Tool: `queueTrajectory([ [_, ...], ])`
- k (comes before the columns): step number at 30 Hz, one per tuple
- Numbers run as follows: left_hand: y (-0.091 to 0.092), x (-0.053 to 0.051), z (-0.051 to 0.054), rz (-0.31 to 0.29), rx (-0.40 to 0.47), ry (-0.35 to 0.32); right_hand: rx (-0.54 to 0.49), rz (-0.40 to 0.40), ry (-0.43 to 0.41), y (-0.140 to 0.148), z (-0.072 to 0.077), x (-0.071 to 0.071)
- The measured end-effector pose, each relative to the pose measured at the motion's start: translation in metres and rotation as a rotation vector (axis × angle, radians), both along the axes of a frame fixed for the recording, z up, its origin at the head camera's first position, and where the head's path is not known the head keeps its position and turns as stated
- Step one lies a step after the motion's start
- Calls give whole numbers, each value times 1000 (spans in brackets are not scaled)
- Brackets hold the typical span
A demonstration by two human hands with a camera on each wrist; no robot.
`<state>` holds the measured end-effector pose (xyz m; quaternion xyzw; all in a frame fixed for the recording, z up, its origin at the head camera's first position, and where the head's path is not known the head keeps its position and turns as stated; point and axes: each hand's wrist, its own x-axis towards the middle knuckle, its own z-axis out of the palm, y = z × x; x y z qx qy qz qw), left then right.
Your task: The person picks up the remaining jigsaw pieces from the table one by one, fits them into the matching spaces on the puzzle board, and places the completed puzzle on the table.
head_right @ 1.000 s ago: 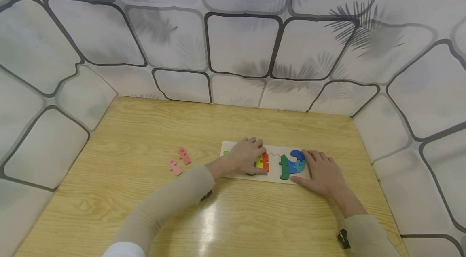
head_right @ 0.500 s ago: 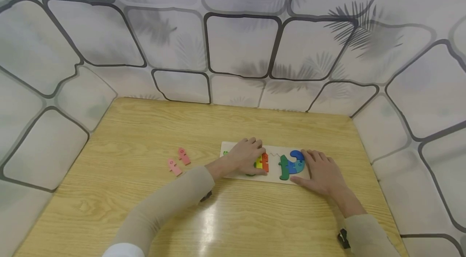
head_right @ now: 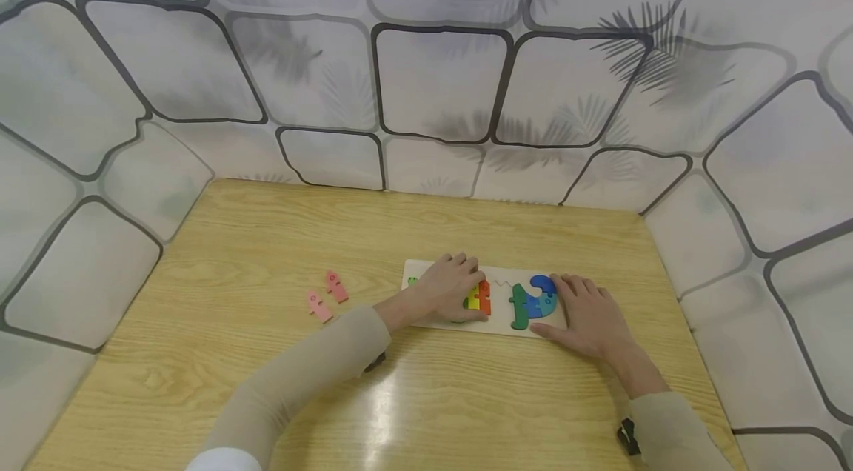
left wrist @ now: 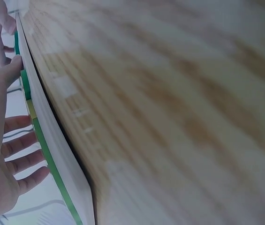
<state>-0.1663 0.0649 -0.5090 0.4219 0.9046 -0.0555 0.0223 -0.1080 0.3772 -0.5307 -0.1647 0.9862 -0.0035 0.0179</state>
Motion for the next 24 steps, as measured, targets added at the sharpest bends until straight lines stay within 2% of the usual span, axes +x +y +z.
queueTrajectory([
  [18,-20,6,2,3,41,-38,-3,5,9,0,1,0],
  [24,-26,9,-1,-9,16,4,3,4,7,-1,1,1],
])
